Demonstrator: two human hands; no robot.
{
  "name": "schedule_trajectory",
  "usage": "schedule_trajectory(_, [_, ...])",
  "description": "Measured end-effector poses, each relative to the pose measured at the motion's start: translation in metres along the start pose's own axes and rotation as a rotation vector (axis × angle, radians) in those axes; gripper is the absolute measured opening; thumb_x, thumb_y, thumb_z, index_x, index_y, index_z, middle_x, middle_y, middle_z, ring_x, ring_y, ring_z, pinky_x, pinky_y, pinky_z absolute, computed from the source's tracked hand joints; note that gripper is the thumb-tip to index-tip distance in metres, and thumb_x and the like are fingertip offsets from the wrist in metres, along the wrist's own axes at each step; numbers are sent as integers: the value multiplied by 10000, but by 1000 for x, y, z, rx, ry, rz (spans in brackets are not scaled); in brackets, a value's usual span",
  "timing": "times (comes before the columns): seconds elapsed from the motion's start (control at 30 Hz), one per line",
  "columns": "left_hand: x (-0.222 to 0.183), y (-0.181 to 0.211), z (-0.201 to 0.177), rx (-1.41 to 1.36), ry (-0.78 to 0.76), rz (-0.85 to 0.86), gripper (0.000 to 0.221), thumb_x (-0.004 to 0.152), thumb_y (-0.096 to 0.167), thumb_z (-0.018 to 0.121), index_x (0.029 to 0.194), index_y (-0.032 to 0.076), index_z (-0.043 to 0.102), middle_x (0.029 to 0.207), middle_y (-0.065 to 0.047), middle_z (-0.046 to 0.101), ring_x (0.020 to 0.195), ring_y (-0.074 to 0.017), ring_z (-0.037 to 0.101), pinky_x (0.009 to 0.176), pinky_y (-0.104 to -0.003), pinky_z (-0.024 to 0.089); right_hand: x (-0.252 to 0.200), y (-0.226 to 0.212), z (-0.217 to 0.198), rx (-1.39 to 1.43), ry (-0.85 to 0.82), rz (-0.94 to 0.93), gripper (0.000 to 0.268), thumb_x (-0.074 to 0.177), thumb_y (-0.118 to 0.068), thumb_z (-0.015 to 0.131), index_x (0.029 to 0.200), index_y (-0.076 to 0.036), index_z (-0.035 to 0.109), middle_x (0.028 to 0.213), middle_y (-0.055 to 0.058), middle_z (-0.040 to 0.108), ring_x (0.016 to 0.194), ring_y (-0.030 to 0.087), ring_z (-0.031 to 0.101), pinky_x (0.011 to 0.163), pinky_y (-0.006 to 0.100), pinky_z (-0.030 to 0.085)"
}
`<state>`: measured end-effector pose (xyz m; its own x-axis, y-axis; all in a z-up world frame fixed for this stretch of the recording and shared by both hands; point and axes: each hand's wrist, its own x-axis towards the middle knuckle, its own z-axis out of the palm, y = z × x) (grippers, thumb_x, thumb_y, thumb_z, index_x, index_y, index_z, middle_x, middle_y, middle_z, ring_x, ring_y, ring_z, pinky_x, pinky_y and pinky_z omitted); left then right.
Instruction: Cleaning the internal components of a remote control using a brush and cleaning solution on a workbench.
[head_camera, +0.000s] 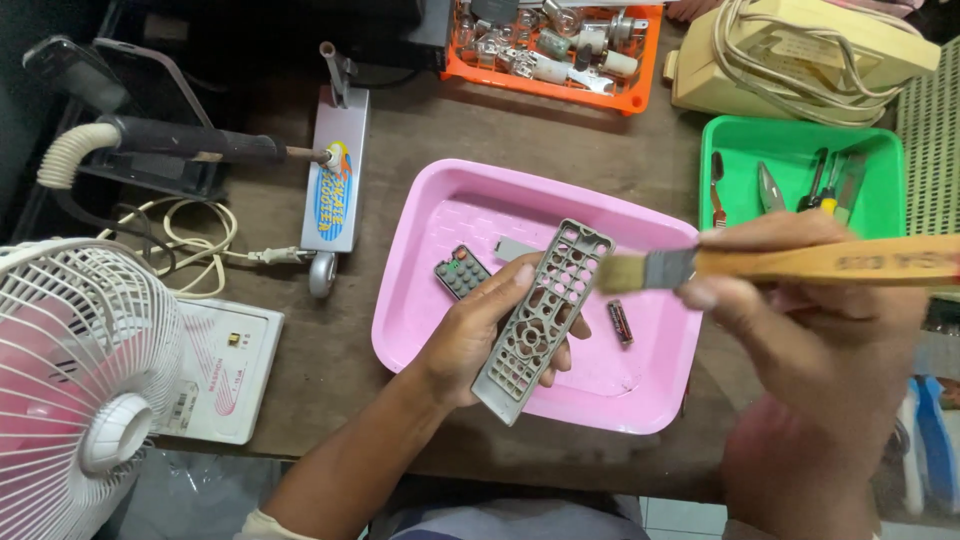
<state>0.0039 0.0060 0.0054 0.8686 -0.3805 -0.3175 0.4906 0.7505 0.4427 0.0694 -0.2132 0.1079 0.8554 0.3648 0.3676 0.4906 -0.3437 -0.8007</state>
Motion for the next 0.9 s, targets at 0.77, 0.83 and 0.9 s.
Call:
schedule_trajectory(0.77, [5, -16, -17, 303, -122, 346, 548, 1061, 305, 525, 1529, 48, 405, 1336, -250, 630, 1139, -335, 674, 984, -435, 566, 6, 2, -28, 38, 85, 202, 241, 1038, 45, 668, 1241, 137, 575, 1058, 241, 605, 842, 289, 698, 771, 323, 655])
schedule_trajectory(0.83, [7, -19, -19, 353, -148, 405, 530, 1080, 275, 522, 1535, 34, 401, 1377, -204, 612, 1200, -352, 666, 1050, -455, 556, 7, 2, -23, 88, 142, 267, 243, 1054, -1, 673, 1235, 115, 560, 958, 238, 642, 806, 286, 718, 736, 326, 651])
schedule_trajectory(0.9, [6, -17, -16, 463, -210, 513, 417, 1121, 213, 491, 1505, 57, 443, 1450, -212, 576, 1368, -343, 580, 1221, -496, 458, 8, 3, -19, 91, 173, 176, 182, 1084, 67, 682, 1170, 168, 557, 939, 261, 637, 795, 297, 706, 744, 320, 638])
